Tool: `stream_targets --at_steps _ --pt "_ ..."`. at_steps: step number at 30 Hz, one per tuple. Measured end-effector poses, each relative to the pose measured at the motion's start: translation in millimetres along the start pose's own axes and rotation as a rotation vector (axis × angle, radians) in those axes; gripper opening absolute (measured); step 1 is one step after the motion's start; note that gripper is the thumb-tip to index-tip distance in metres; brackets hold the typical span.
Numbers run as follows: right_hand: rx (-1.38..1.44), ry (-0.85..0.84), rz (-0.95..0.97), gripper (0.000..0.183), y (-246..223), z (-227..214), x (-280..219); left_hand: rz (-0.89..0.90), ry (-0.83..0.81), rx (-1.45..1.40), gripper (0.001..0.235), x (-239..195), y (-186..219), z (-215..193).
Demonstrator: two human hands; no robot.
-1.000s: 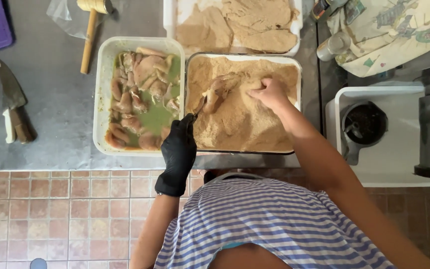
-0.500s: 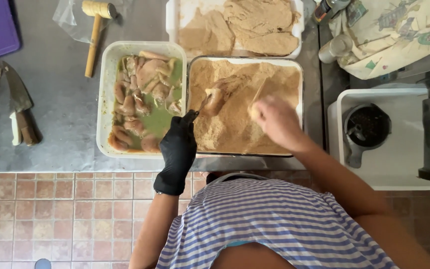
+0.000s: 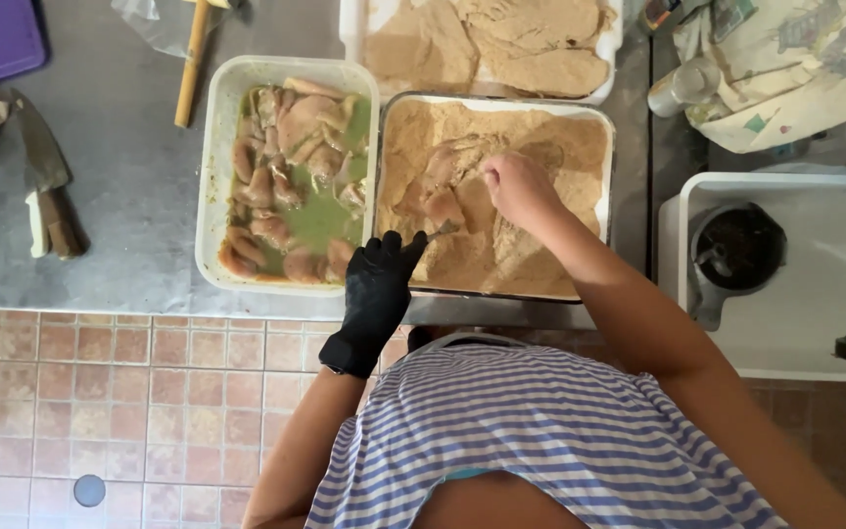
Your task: The person is breading chicken fillets by taking them from a marinade, coating them in breadcrumbs, and placing them on a tray.
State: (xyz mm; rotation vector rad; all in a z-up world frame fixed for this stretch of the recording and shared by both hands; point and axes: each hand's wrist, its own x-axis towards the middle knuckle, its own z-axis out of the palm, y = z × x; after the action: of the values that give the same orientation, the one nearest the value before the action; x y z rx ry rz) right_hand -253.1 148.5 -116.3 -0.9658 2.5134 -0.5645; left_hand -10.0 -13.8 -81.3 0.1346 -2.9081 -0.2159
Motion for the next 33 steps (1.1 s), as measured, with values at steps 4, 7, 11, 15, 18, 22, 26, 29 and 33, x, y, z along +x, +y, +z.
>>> stream_targets --at_steps 4,7,11,15,18,22,26,29,33 --pt "-0.119 -0.105 0.101 0.028 12 25 16 -0.016 -0.082 -0.028 0.064 -4 -2 -2" --pt "0.096 -0.23 0.096 0.032 -23 2 8 -0.018 -0.103 -0.018 0.065 -7 -5 4" --pt "0.166 -0.172 0.12 0.028 -59 -26 -12 0.002 -0.054 -0.021 0.067 -5 -3 6" --pt "0.067 -0.225 0.11 0.028 -25 19 4 0.002 -0.059 -0.014 0.066 -6 -1 11" --pt "0.011 -0.322 0.134 0.037 -10 51 21 0.013 -0.037 -0.006 0.072 -11 0 14" --pt "-0.015 -0.265 0.153 0.037 -13 49 18 -0.019 -0.053 -0.003 0.072 -21 2 3" --pt "-0.085 -0.161 0.194 0.028 -14 38 9 -0.105 -0.009 -0.011 0.076 -36 3 -36" --pt "-0.156 -0.281 0.185 0.04 -34 7 -16 -0.239 0.144 0.157 0.06 -43 -7 -80" --pt "-0.215 -0.134 0.147 0.036 -16 -26 -2 -0.509 0.187 0.236 0.02 -43 -31 -103"
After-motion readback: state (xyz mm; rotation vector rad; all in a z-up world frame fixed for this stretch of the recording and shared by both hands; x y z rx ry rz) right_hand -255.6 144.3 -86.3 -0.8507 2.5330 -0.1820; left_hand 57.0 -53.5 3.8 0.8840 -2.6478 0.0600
